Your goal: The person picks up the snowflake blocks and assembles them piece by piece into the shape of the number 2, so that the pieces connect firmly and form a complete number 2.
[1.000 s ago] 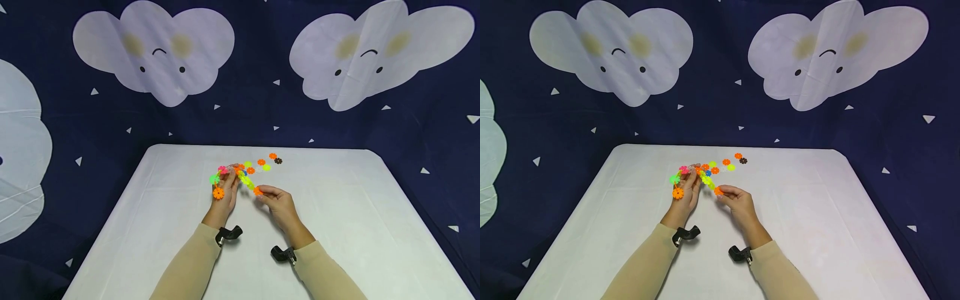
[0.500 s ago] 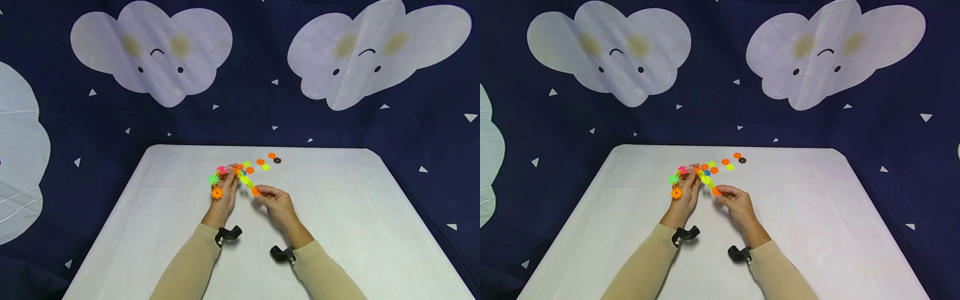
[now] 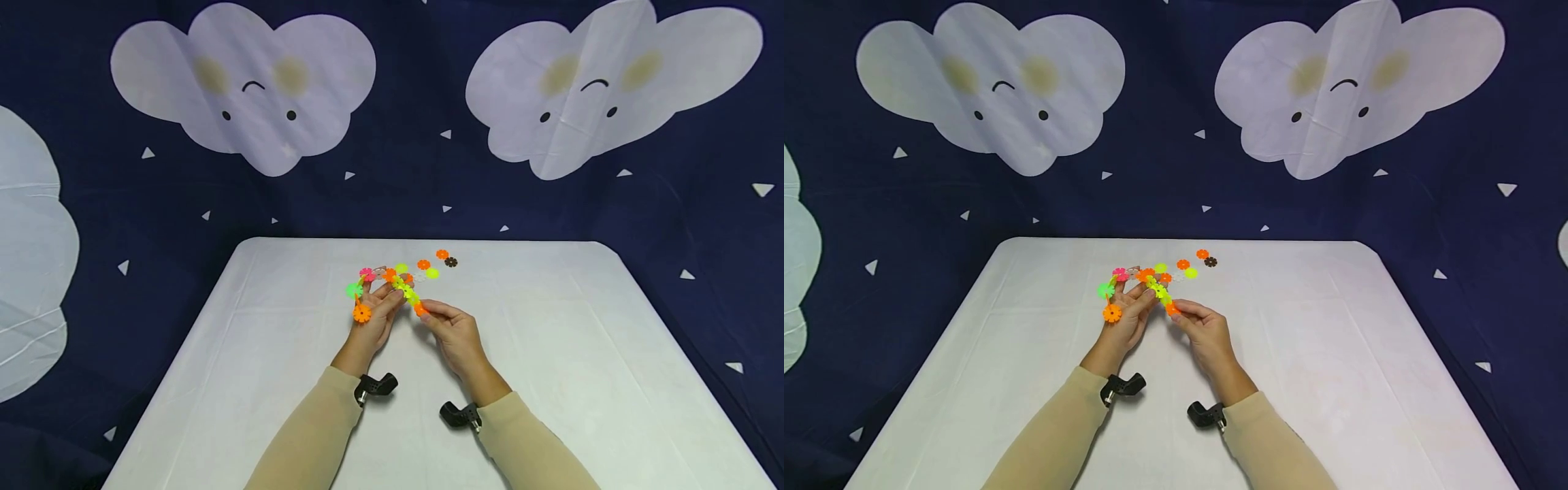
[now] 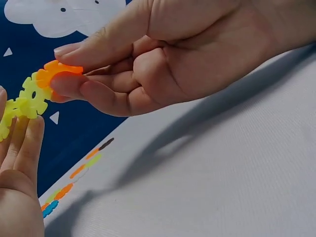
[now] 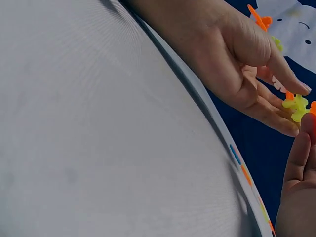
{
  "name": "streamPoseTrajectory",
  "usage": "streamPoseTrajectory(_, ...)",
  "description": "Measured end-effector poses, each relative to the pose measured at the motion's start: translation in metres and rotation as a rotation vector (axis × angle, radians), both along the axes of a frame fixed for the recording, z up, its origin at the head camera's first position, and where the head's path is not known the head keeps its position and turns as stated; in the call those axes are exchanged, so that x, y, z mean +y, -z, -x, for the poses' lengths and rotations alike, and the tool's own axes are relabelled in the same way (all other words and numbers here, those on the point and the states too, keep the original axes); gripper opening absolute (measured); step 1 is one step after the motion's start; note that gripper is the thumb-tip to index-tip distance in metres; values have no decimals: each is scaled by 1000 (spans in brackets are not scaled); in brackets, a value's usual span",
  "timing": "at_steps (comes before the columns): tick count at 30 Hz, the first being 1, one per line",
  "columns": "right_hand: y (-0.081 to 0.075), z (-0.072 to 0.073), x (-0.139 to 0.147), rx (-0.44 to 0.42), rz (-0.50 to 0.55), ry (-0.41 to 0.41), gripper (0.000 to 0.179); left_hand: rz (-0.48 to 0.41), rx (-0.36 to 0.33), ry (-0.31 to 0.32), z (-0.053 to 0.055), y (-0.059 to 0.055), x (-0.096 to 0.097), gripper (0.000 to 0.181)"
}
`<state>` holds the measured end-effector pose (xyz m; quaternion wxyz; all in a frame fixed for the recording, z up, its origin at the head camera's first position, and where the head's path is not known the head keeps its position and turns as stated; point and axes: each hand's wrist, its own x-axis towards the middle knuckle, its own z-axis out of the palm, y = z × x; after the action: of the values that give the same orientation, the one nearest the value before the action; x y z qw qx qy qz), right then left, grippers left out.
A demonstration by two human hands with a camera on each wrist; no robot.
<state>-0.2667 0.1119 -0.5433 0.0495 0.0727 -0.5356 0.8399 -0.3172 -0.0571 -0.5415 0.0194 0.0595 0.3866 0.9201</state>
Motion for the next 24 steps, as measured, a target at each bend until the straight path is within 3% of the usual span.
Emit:
streamPoseTrajectory(18, 0, -7, -9, 6, 15, 57, 31, -47, 65, 27, -3, -4, 1, 78)
streamPoseTrajectory(24, -1, -10, -11, 40, 29, 115, 29, -85, 23, -10, -7, -3, 9, 79)
